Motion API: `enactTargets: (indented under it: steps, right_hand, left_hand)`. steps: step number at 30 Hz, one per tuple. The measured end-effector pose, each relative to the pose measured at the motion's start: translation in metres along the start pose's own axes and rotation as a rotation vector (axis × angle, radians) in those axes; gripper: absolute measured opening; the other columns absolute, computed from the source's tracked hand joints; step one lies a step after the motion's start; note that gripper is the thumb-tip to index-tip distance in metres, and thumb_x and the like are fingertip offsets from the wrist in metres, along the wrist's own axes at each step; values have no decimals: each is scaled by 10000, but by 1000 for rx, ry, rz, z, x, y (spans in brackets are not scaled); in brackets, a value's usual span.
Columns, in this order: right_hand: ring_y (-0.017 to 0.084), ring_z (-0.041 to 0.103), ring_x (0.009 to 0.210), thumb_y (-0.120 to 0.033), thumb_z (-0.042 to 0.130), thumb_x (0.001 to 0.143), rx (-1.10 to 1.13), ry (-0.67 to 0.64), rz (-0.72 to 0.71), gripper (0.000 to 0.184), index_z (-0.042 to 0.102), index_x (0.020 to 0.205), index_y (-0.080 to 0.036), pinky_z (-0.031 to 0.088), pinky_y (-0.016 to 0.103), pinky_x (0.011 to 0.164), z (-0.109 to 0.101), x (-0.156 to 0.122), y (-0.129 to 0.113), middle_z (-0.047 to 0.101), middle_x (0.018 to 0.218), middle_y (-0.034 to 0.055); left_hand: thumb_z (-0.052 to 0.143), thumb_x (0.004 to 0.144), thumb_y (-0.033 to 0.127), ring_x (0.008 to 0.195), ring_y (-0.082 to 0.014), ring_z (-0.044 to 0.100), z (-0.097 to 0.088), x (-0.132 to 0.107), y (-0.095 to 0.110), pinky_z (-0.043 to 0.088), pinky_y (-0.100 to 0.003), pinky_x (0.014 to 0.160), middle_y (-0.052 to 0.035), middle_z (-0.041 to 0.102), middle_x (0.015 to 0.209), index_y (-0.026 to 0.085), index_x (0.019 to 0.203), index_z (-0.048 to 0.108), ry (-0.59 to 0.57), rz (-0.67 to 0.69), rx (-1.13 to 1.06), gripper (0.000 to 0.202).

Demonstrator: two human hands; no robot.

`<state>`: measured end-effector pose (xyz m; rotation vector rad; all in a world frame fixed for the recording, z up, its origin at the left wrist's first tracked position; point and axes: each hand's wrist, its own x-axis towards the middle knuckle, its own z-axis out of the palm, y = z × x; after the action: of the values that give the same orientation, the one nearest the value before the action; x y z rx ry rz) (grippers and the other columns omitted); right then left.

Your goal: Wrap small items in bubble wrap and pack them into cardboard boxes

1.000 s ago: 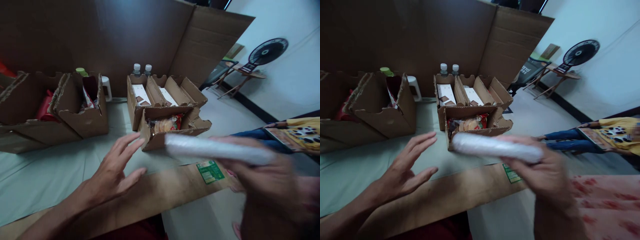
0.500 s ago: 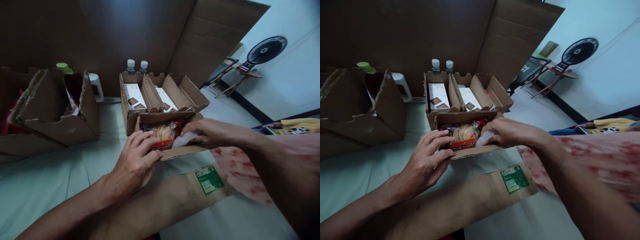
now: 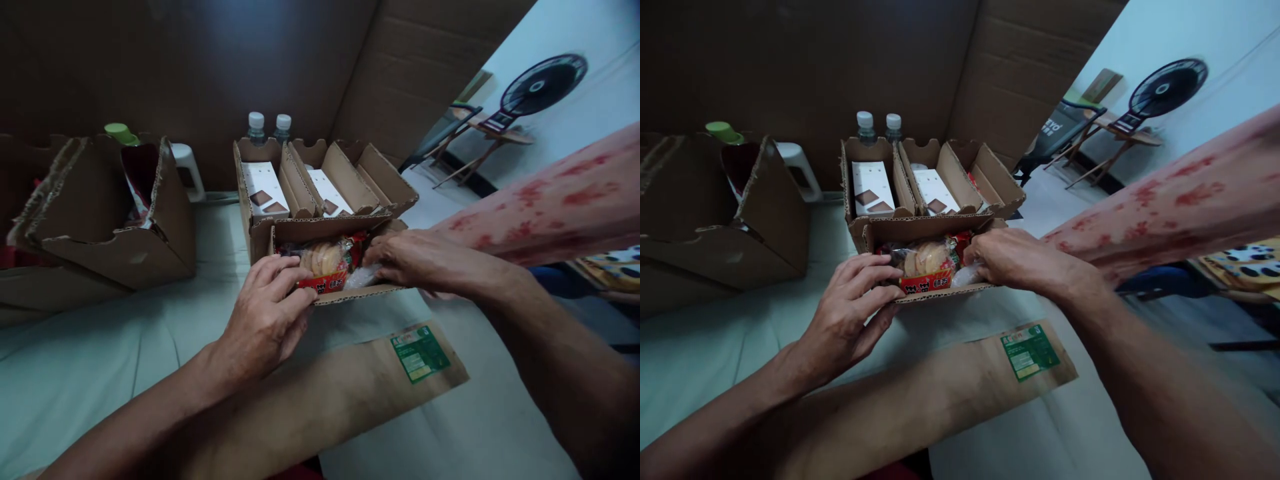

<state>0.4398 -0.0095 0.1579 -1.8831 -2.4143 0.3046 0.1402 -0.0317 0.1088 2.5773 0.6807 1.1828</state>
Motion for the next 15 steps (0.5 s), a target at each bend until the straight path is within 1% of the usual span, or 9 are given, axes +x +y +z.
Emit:
enactTargets:
  steps: [2, 4, 6, 8, 10, 11, 12, 13, 15]
  right_hand:
    - [148, 598, 548, -101, 662, 730, -144, -228, -25, 185, 743, 681, -261, 380, 261, 549, -3, 0, -4, 724, 655, -19]
    - [178, 653, 630, -62, 639, 723, -179, -229, 3, 240, 767, 746, -264, 425, 280, 592, -6, -2, -7, 759, 741, -1]
    - [230, 716, 815, -93, 647, 744, -144, -111, -34, 251, 787, 859, -266, 510, 324, 713, -14, -12, -9, 792, 921, 21]
    - [265, 722, 985, -176, 632, 817, -92, 130, -61, 223, 781, 963, -255, 549, 392, 870, -23, -33, -9, 785, 1070, 45]
    - [268, 713, 1049, -285, 598, 903, -29, 437, 15, 227, 763, 1052, -237, 547, 438, 960, -27, -62, -5, 770, 1143, 66]
    - [263, 717, 1036, -332, 596, 923, 22, 561, 89, 253, 751, 1094, -229, 554, 443, 959, -25, -76, -1, 769, 1143, 73]
    - [256, 724, 1003, -375, 615, 921, 89, 638, 167, 290, 738, 1135, -223, 568, 438, 934, -19, -89, 4, 771, 1127, 78]
    - [251, 729, 963, -412, 651, 899, 169, 659, 232, 347, 723, 1178, -218, 583, 428, 897, -10, -100, 9, 772, 1114, 82]
    - [252, 732, 923, -470, 734, 819, 351, 585, 300, 511, 685, 1255, -207, 602, 417, 836, 18, -109, 18, 768, 1137, 98]
  left_hand:
    - [593, 941, 122, 1222, -305, 612, 1, 0, 0, 498, -535, 1058, -88, 739, 1140, 211, 1021, 692, 3, 2, 9, 155]
    - [599, 941, 119, 1229, -307, 607, 2, 0, 2, 496, -538, 1062, -87, 730, 1139, 215, 1010, 689, 13, -3, 15, 148]
    - [608, 937, 112, 1300, -316, 572, 3, -3, 5, 482, -551, 1085, -99, 685, 1258, 230, 1064, 682, 48, -28, 13, 189]
    - [636, 932, 136, 1419, -338, 483, 2, -9, 8, 443, -577, 1133, -124, 541, 1490, 268, 1266, 628, 118, -77, -8, 359]
    - [667, 931, 199, 1523, -357, 356, 3, -20, 11, 379, -603, 1189, -133, 333, 1661, 319, 1501, 451, 189, -172, -46, 621]
    - [674, 935, 241, 1551, -360, 306, 4, -28, 11, 352, -612, 1207, -130, 263, 1700, 337, 1573, 348, 208, -238, -73, 723]
    - [673, 941, 284, 1570, -360, 269, 6, -36, 10, 333, -616, 1218, -125, 220, 1720, 351, 1612, 267, 210, -316, -110, 787]
    - [668, 947, 324, 1582, -359, 240, 10, -45, 8, 318, -620, 1225, -120, 195, 1732, 359, 1631, 210, 198, -398, -156, 824]
    - [664, 949, 406, 1597, -367, 195, 21, -59, 3, 282, -634, 1236, -130, 157, 1745, 351, 1650, 137, 145, -540, -273, 879]
